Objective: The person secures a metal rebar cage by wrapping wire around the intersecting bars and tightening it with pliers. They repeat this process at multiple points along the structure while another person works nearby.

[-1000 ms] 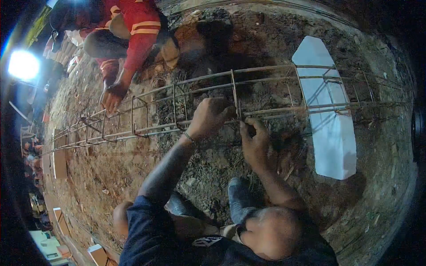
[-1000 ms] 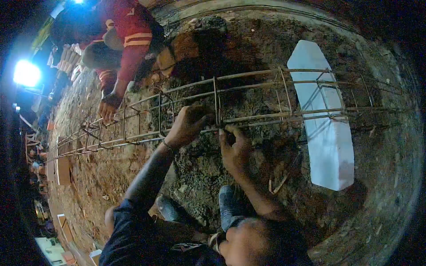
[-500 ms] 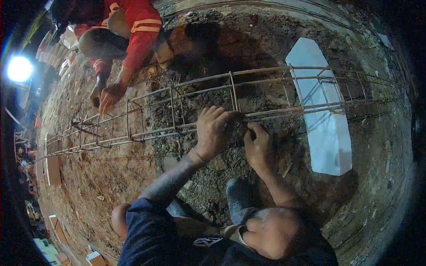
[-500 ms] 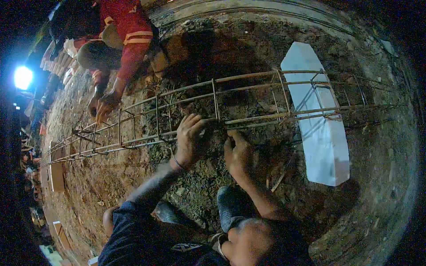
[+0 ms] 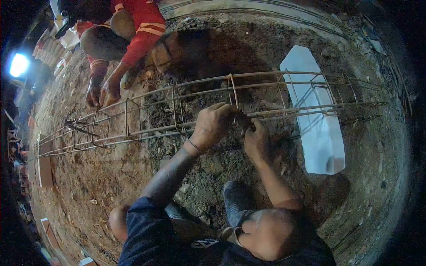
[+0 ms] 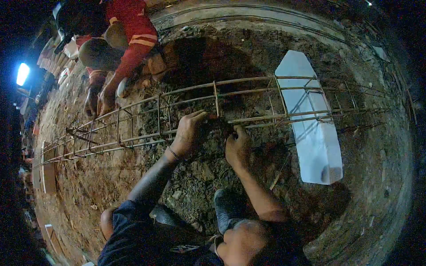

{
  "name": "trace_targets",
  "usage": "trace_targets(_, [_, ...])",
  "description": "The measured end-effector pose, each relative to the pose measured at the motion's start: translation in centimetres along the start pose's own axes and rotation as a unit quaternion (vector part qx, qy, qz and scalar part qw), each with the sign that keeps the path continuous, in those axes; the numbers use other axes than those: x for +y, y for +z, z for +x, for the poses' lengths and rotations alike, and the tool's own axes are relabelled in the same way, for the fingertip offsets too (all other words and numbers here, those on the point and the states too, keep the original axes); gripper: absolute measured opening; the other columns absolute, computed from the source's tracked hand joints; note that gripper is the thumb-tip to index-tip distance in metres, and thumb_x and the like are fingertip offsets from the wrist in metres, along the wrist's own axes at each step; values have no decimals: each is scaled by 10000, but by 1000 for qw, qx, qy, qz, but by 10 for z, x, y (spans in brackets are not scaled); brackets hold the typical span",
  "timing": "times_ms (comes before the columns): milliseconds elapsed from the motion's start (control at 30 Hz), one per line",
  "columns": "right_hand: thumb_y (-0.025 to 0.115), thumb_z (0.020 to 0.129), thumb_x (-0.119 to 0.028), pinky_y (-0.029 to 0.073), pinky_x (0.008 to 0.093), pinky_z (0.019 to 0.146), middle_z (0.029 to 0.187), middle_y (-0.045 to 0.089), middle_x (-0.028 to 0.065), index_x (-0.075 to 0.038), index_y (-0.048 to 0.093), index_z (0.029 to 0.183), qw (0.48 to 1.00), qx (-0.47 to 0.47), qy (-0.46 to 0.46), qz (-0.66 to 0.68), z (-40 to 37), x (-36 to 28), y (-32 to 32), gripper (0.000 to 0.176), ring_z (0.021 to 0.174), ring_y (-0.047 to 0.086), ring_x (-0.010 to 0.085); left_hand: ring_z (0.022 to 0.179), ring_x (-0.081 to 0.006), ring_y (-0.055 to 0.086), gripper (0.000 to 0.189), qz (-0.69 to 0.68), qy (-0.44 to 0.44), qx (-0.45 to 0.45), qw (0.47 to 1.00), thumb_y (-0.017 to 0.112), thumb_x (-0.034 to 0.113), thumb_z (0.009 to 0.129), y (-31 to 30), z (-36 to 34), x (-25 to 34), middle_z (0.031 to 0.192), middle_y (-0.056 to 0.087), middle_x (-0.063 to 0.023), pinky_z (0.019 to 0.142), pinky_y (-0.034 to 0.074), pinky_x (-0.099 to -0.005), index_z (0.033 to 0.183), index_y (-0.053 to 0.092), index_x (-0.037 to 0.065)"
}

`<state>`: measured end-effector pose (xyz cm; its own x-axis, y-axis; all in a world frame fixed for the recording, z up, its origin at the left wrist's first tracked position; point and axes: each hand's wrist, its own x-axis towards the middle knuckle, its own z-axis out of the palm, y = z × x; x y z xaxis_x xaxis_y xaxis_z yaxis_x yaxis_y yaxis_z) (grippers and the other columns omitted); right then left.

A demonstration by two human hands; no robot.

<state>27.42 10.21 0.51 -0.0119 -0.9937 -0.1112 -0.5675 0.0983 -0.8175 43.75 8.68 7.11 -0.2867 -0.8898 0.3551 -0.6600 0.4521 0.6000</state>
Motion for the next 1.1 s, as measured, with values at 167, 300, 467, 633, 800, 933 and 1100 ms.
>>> trace_targets(167, [521, 877, -129, 376, 389, 937, 1326, 335, 185, 17, 263, 1328, 965, -7, 133, 225, 14, 0, 21, 540, 1127, 442, 288, 885, -374, 578, 380, -77, 22, -10, 997, 599, 38, 688, 13, -5, -21, 980, 585, -209, 762, 478, -370, 1055, 527, -29])
trace_targets(300, [533, 875, -132, 379, 375, 917, 1329, 323, 156, 5, 225, 1349, 907, 14, 74, 414, 20, 43, 50, 581, 1116, 428, 260, 760, -346, 598, 171, 39, -43, 54, 997, 617, 96, 701, 5, 3, 2, 818, 626, -157, 634, 476, -412, 868, 619, 61])
trace_targets(467, [514, 863, -81, 374, 377, 912, 1269, 373, 187, 14, 265, 1331, 985, 5, 36, 169, 7, 32, 28, 538, 1101, 440, 280, 759, -335, 598, 179, 28, -39, 101, 994, 624, 118, 712, 13, 0, 1, 805, 622, -141, 627, 476, -409, 884, 610, 71])
trace_targets(633, [488, 789, 15, 367, 401, 935, 1185, 445, 226, 21, 397, 1237, 999, -9, -23, 45, -6, 5, 8, 457, 1104, 453, 332, 745, -323, 593, 185, -3, -2, 111, 994, 624, 100, 715, 19, -5, -1, 808, 607, -95, 619, 477, -404, 897, 592, 90])
trace_targets(800, [475, 764, 49, 431, 386, 811, 1003, 538, 213, 20, 506, 1097, 998, 17, -33, -55, -24, -21, -10, 335, 938, 535, 340, 767, -306, 570, 256, -45, 66, 84, 993, 624, 38, 647, 20, -3, -6, 834, 576, -73, 622, 465, -383, 897, 593, 90])
trace_targets(933, [523, 721, 54, 448, 400, 699, 876, 544, 191, 33, 541, 944, 959, 70, -239, -133, -19, -21, -27, 225, 840, 547, 358, 824, -325, 576, 324, -35, 47, 47, 997, 617, 169, 669, 17, -12, -4, 900, 575, -122, 696, 465, -380, 972, 621, 53])
trace_targets(1100, [560, 680, 34, 462, 418, 629, 798, 546, 173, 7, 532, 834, 901, -87, -309, -293, 5, -74, -74, 159, 767, 566, 369, 849, -313, 541, 323, -21, 99, 100, 990, 609, 164, 638, 24, -17, -5, 879, 560, -119, 704, 424, -381, 943, 609, 54])
